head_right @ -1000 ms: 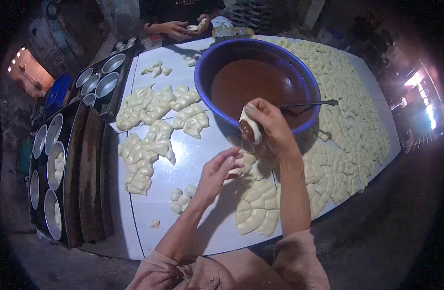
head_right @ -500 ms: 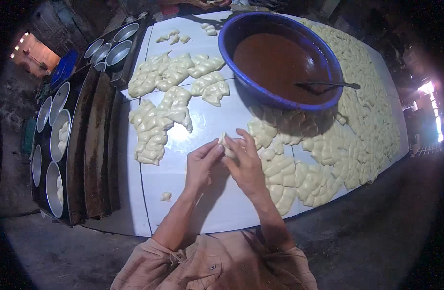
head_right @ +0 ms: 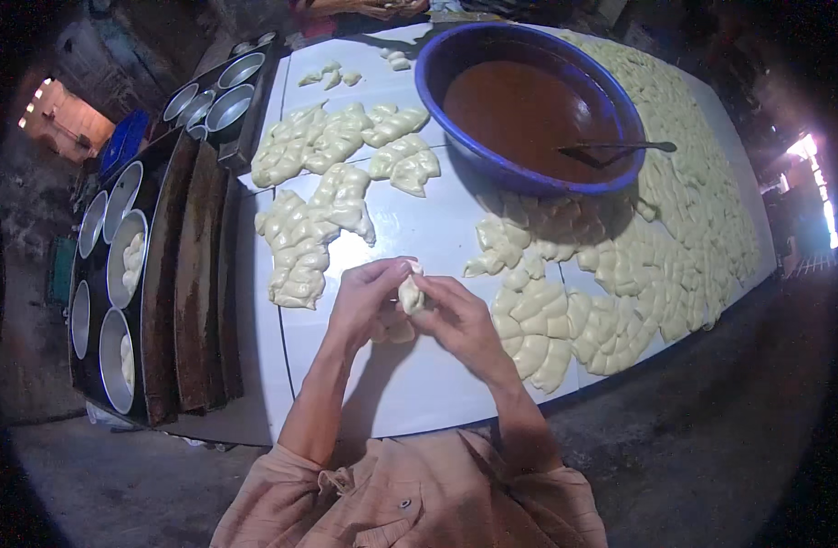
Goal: The person takes small portions of dough, dips them into a bowl of liquid filling, folds the dough over the liquid, and places the resulting balls into metal baking tins.
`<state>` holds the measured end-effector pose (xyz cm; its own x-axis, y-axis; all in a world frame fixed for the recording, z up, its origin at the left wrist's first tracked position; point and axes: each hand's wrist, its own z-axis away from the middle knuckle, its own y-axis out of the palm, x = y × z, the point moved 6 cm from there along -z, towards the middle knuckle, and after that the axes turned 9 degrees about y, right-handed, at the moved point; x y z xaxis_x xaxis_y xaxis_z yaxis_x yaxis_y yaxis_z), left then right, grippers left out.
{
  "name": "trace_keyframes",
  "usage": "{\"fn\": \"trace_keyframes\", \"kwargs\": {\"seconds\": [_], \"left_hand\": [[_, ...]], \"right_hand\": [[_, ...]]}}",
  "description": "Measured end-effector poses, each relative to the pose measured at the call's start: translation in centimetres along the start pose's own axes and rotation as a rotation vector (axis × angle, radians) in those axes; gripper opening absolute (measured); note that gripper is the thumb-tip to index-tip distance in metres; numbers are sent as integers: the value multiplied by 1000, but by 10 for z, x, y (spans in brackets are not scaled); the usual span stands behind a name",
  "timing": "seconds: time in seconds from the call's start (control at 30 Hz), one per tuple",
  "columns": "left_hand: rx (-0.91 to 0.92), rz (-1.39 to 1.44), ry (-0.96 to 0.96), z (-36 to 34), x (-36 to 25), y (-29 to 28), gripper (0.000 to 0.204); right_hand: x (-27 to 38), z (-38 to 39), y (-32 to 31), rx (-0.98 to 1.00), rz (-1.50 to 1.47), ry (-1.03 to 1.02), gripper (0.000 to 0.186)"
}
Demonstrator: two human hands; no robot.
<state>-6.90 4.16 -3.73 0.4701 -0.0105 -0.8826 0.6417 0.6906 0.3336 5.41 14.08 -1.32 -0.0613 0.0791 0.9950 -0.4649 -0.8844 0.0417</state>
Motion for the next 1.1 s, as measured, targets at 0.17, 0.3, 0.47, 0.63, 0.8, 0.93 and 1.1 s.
{"fn": "trace_keyframes", "kwargs": {"seconds": [0.17,0.3,0.47,0.63,0.8,0.93,1.1], "left_hand": [[108,-180,225,26,-8,14,37],[85,-111,285,29,-2,18,33],[98,-195,232,35,3,21,27],[157,-389,153,21,-7,15,37],[203,-821,186,-4,-22,17,44],[474,-1161,553,-27,-32,5,32],[632,-1234,309,-50,-2,-5,25]], "right_hand": [[3,0,-4,-179,84,-281,22],[-3,7,5,-455,-57,-259,16],[-9,9,-1,-432,424,-149,18],[20,22,-3,-476,253,-178,23],[-10,28,-13,-372,315,-100,20],[-49,35,-27,-416,-140,329,20],[-85,35,-4,-385,-140,390,25]]}}
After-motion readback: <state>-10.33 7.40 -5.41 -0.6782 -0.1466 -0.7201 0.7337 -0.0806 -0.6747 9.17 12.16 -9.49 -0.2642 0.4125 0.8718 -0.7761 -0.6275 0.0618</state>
